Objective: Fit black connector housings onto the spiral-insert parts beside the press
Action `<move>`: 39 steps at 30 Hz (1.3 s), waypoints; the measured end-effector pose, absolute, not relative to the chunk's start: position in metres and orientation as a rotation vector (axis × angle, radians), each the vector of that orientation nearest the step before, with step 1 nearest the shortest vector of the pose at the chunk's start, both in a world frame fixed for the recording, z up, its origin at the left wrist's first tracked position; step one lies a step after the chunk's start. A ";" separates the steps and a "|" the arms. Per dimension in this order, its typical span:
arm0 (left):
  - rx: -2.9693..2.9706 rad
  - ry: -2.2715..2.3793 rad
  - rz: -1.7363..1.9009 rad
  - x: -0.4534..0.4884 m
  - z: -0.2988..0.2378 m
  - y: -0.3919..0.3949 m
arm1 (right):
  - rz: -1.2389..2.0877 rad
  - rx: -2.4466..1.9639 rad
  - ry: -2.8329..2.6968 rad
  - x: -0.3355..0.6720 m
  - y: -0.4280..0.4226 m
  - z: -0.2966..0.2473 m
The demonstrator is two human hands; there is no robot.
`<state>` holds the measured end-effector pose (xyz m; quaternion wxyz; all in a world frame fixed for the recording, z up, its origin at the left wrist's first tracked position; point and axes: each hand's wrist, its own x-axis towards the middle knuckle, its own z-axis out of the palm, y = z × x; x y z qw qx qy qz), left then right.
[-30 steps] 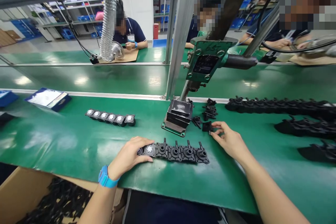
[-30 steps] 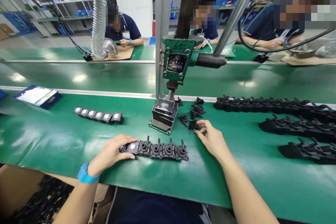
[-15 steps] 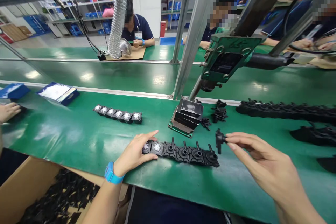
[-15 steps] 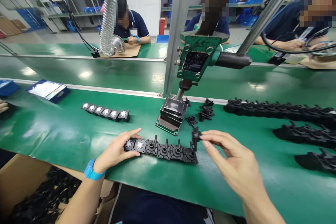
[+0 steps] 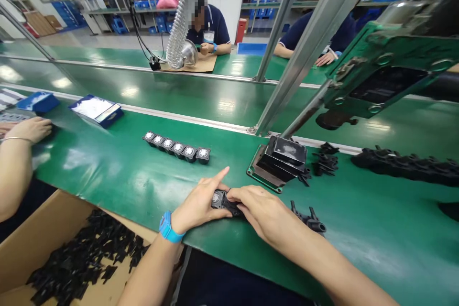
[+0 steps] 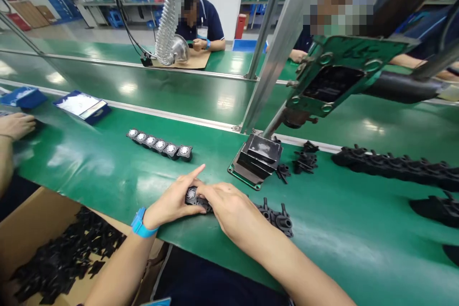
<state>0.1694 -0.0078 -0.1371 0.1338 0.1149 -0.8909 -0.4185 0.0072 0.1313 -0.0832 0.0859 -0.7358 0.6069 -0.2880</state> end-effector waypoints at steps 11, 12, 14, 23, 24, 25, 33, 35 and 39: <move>0.316 -2.563 -1.246 0.169 -0.139 -0.010 | -0.830 -2.069 1.744 0.005 0.130 -0.083; 0.318 -2.567 -1.245 0.168 -0.138 -0.010 | -0.821 -2.065 1.758 0.005 0.131 -0.084; 0.332 -2.581 -1.236 0.168 -0.138 -0.010 | -0.793 -2.059 1.778 0.007 0.132 -0.086; 0.359 -2.605 -1.161 0.169 -0.134 -0.010 | -0.682 -2.178 1.856 0.014 0.131 -0.083; 0.357 -2.619 -1.152 0.169 -0.133 -0.010 | -0.678 -2.166 1.876 0.014 0.132 -0.084; 0.346 -2.634 -1.143 0.169 -0.132 -0.010 | -0.666 -2.163 1.894 0.015 0.133 -0.085; 0.291 -2.732 -0.983 0.169 -0.125 -0.011 | -0.865 -2.163 1.890 0.005 0.141 -0.076; 0.298 -2.751 -0.938 0.169 -0.125 -0.011 | -1.041 -1.923 2.172 -0.024 0.153 -0.074; 0.292 -2.753 -0.897 0.169 -0.125 -0.009 | -0.912 -1.302 2.793 -0.101 0.175 -0.092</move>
